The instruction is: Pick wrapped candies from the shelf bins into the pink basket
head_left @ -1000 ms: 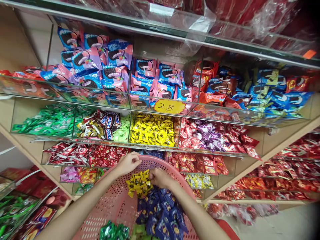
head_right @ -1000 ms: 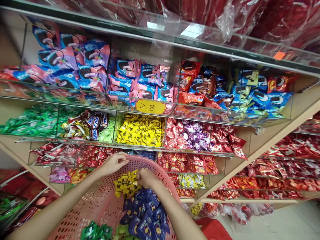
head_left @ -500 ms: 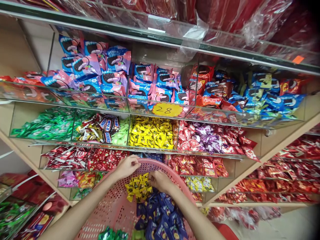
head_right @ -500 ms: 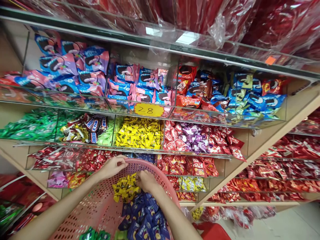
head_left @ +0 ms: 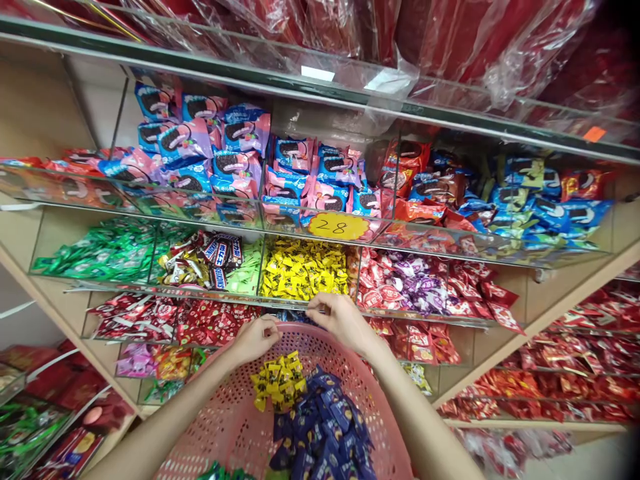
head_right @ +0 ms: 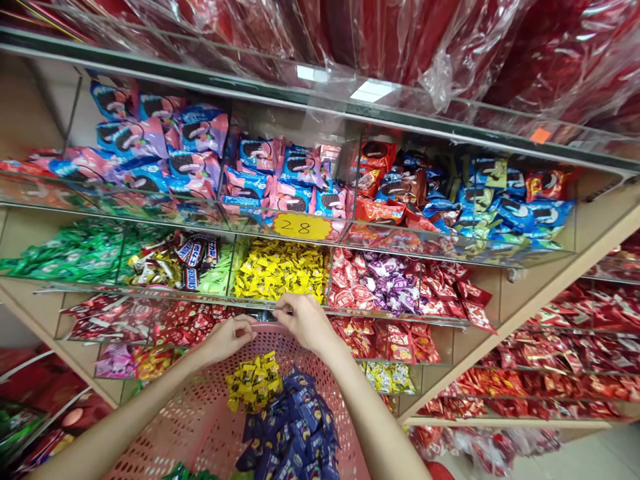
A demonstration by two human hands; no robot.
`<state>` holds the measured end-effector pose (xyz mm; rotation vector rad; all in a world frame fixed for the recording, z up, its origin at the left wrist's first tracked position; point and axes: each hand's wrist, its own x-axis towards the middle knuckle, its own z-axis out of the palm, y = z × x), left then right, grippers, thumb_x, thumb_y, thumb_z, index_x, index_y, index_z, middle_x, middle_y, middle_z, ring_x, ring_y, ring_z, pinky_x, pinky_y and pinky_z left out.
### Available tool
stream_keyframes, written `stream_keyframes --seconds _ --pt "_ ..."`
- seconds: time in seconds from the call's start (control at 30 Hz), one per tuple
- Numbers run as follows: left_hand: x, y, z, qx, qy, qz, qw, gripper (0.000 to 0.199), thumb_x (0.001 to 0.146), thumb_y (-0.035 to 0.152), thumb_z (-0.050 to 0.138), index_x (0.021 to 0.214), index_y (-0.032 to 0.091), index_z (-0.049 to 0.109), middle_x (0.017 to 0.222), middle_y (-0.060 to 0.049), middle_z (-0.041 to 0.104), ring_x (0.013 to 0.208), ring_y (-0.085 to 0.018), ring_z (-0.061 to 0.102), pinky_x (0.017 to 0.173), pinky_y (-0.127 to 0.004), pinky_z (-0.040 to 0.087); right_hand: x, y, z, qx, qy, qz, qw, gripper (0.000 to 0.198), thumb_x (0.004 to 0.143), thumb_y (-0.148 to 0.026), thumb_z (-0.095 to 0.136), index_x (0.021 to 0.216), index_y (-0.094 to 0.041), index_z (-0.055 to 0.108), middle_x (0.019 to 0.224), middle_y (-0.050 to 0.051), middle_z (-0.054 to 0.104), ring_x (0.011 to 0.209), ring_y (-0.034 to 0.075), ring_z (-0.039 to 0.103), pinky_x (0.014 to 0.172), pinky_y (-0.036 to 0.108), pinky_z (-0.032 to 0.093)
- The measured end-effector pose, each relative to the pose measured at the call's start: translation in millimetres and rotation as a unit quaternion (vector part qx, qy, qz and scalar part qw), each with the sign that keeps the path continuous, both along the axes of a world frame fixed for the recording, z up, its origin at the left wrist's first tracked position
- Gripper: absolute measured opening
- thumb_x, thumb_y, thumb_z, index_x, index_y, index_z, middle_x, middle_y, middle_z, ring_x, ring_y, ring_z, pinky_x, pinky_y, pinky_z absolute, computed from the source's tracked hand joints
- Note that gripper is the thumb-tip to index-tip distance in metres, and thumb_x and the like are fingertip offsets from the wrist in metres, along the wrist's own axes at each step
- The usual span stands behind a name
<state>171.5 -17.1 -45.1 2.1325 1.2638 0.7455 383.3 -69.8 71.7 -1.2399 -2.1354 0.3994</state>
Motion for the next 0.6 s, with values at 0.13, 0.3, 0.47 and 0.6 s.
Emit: stream_keyframes --seconds 0.13,0.3,0.47,0.6 --pt "0 1 -2.8 0.003 0.005 0.018 1.0 0.021 0.071 0.037 0.053 0.061 0.02 0.062 0.099 0.001 0.062 0.088 -0.015 0.058 0.082 -0.025 0.041 -10 22 9 0.062 -0.054 -0.073 0.994 0.009 0.078 -0.025 0.054 0.079 -0.019 0.06 0.077 0.002 0.061 0.074 0.014 0.054 0.065 0.023 0.036" --pt "1 0 -1.2 0.016 0.01 0.016 1.0 0.022 0.071 0.037 0.053 0.059 0.021 0.061 0.101 0.001 0.062 0.087 -0.014 0.058 0.081 -0.025 0.041 -26 38 8 0.074 -0.134 -0.146 0.977 0.016 0.078 -0.033 0.054 0.078 -0.019 0.06 0.081 0.006 0.059 0.08 0.017 0.052 0.064 0.024 0.035" --pt "1 -1 1.8 0.018 0.022 0.012 1.0 0.022 0.072 0.036 0.052 0.06 0.02 0.06 0.102 0.001 0.062 0.087 -0.014 0.058 0.08 -0.024 0.041 -26 45 3 0.054 -0.07 -0.147 0.985 0.013 0.076 -0.025 0.052 0.069 -0.019 0.06 0.074 0.003 0.06 0.07 0.014 0.052 0.062 0.023 0.035" --pt "0 -2 3.0 0.016 0.024 0.01 1.0 0.021 0.073 0.034 0.052 0.06 0.02 0.06 0.103 0.001 0.062 0.086 -0.014 0.058 0.08 -0.024 0.041 -15 52 5 0.027 0.093 -0.123 0.988 0.015 0.073 -0.026 0.053 0.066 -0.017 0.061 0.065 0.001 0.061 0.058 0.011 0.051 0.058 0.022 0.037"
